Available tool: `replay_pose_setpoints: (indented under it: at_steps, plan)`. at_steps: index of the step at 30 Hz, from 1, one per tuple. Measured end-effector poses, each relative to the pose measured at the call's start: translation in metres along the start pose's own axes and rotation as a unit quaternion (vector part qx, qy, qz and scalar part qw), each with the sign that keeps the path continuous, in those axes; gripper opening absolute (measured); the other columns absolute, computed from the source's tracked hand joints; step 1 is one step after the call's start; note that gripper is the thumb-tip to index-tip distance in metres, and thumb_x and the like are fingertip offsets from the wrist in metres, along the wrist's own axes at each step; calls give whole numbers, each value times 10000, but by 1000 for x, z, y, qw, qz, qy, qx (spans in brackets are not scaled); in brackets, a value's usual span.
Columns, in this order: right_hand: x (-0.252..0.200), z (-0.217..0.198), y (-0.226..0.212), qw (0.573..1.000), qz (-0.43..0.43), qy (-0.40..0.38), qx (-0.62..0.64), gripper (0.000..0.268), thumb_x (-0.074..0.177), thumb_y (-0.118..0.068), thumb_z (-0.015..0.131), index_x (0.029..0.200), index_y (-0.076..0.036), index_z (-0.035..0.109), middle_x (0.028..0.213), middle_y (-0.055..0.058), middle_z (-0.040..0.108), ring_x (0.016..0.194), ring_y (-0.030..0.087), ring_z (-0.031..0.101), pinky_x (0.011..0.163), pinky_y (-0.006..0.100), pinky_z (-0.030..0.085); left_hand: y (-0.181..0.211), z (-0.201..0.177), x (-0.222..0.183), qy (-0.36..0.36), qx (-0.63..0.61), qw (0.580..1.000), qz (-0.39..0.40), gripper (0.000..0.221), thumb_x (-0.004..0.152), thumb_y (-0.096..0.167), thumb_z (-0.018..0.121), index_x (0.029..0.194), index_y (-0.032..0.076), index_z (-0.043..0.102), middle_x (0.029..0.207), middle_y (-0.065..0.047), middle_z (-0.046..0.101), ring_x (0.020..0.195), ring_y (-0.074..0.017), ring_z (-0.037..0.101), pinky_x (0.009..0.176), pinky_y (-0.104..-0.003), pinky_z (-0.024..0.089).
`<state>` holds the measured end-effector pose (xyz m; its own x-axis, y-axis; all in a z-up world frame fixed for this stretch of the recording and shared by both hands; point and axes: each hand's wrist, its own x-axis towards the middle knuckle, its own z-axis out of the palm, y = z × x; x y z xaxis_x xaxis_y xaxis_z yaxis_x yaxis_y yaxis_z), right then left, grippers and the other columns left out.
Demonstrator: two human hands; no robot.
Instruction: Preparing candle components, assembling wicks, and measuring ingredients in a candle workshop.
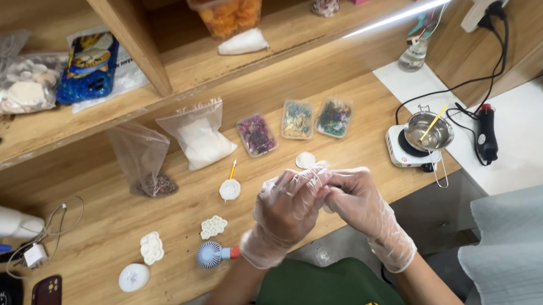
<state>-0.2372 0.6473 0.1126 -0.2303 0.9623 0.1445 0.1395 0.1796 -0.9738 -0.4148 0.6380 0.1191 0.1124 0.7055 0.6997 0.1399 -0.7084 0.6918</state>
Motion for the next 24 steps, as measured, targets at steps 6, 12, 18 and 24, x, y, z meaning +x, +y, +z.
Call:
replay_pose_setpoints:
  at_steps: [6, 12, 18, 24]
  plan:
    - [-29, -17, -14, 986, -27, -132, -102, 40, 794, 0, 648, 756, -4, 659, 570, 31, 512, 524, 79, 456, 469, 274, 410, 24, -24, 0, -155, 306, 896, 283, 193, 985, 216, 698, 961, 34, 637, 821, -68, 593, 784, -216, 638, 623, -363, 503]
    - [-39, -13, -39, 949, -210, -225, -70, 148, 775, -2, 624, 638, -50, 596, 567, 63, 566, 508, 188, 570, 492, 313, 439, 45, -36, 17, -346, 81, 911, 207, 229, 932, 133, 705, 792, 69, 536, 680, -78, 517, 541, -260, 548, 476, -401, 415]
    - [-37, -5, -33, 955, -107, -245, 126, 234, 836, -95, 625, 623, -9, 582, 547, 64, 595, 476, 168, 571, 485, 313, 462, 30, -31, 8, -318, -151, 936, 28, 305, 1087, 76, 535, 783, 46, 540, 693, -83, 567, 548, -213, 582, 517, -328, 431]
    - [-38, 2, 5, 931, -9, -205, 301, 377, 913, -205, 659, 638, 48, 616, 566, 86, 602, 486, 165, 555, 457, 305, 433, 7, -18, -16, -264, -254, 916, -160, 338, 1090, 98, 495, 768, 21, 563, 668, -54, 554, 625, -87, 485, 574, -308, 420]
